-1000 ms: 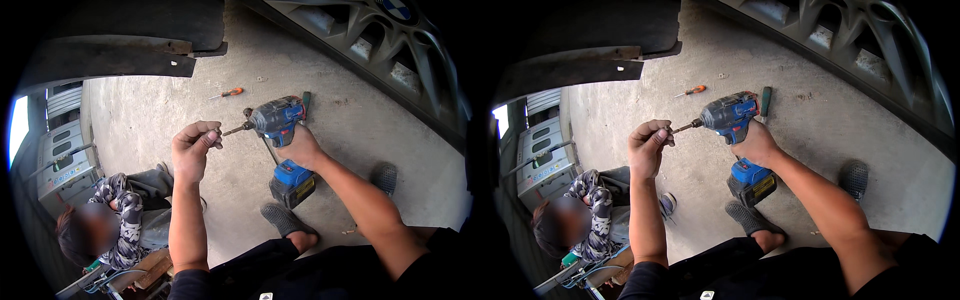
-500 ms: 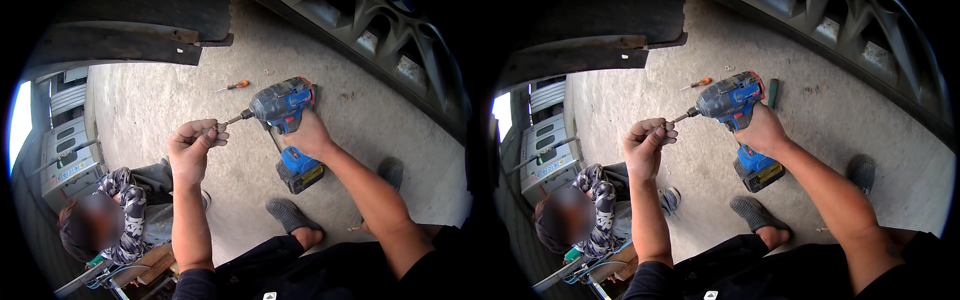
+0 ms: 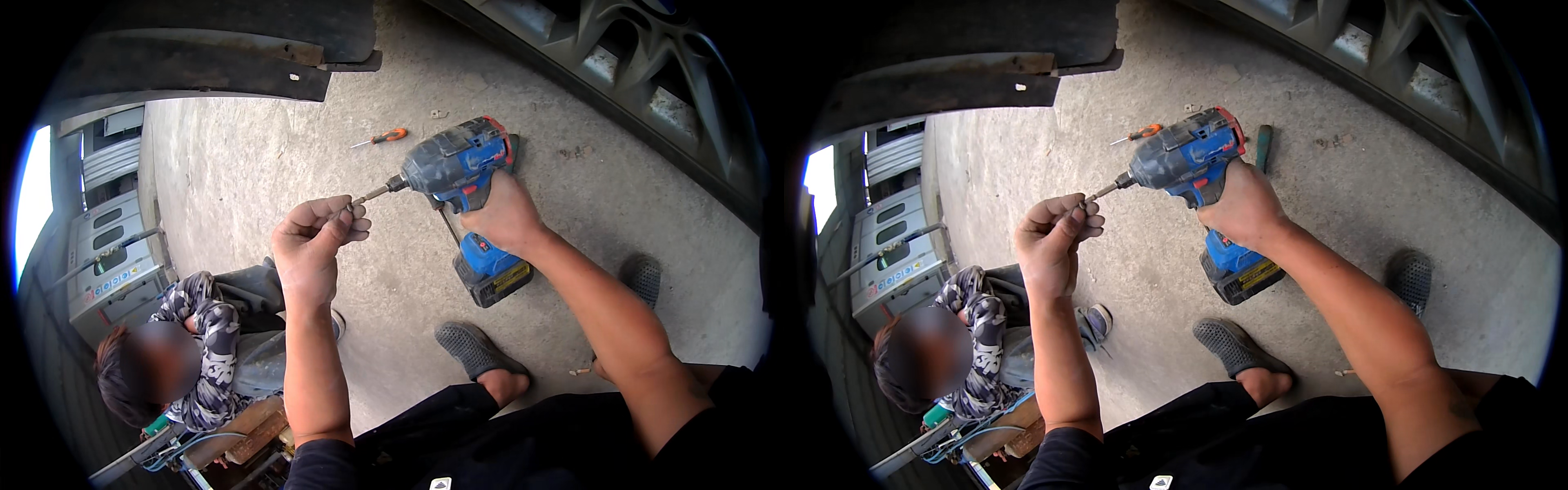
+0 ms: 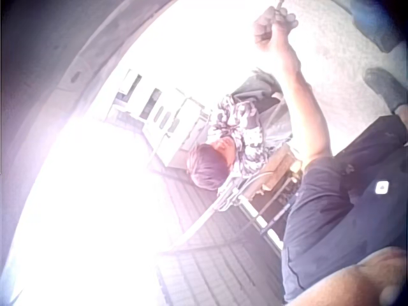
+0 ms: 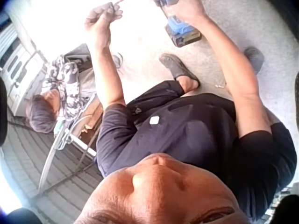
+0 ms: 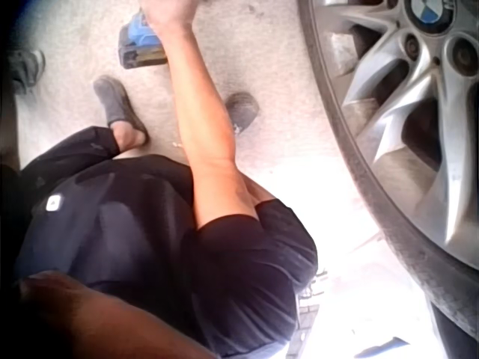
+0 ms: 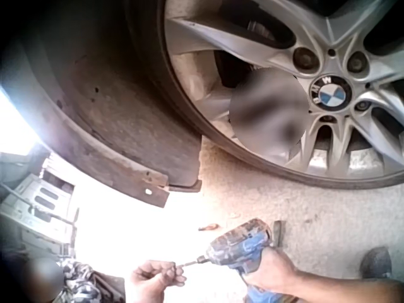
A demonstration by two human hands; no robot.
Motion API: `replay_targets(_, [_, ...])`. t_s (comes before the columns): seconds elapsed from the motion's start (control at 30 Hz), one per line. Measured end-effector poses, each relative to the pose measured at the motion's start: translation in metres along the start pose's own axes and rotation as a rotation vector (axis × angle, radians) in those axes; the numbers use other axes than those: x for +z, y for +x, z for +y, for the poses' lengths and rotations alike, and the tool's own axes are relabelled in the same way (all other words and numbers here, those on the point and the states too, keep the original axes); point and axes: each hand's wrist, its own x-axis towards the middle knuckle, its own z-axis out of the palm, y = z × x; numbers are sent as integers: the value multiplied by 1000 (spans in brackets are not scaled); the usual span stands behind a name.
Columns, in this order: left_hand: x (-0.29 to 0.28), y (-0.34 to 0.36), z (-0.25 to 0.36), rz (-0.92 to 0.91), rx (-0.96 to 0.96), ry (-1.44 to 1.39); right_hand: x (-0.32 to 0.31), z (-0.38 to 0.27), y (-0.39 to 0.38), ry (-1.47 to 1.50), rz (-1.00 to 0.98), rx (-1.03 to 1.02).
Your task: The person aligns and secures a black plastic trim piece along the front wheel arch of a white car. They use a cordless impact driver to fasten screws and a screwdriver to adjust the fit, ensuring the trim is flush with the bumper.
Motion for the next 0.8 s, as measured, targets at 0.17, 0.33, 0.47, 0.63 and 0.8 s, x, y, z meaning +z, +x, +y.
replay_targets(0.17, [4,-1,-4,50,-84,-32,8,6,1,-65,48,-89])
replay_targets(0.33, [-2,-6,-2,4,-37,-209,5,3,1,-28,73,-113])
replay_targets(0.47, [-5,-6,-3,-23,-19,-234,6,3,3,-60,91,-109])
replay_targets(0.63, [-7,-5,-2,-46,-21,-224,6,5,4,-67,58,-81])
replay_targets(0.8, [-9,-3,-6,-99,20,-251,2,-4,-1,-47,50,-37])
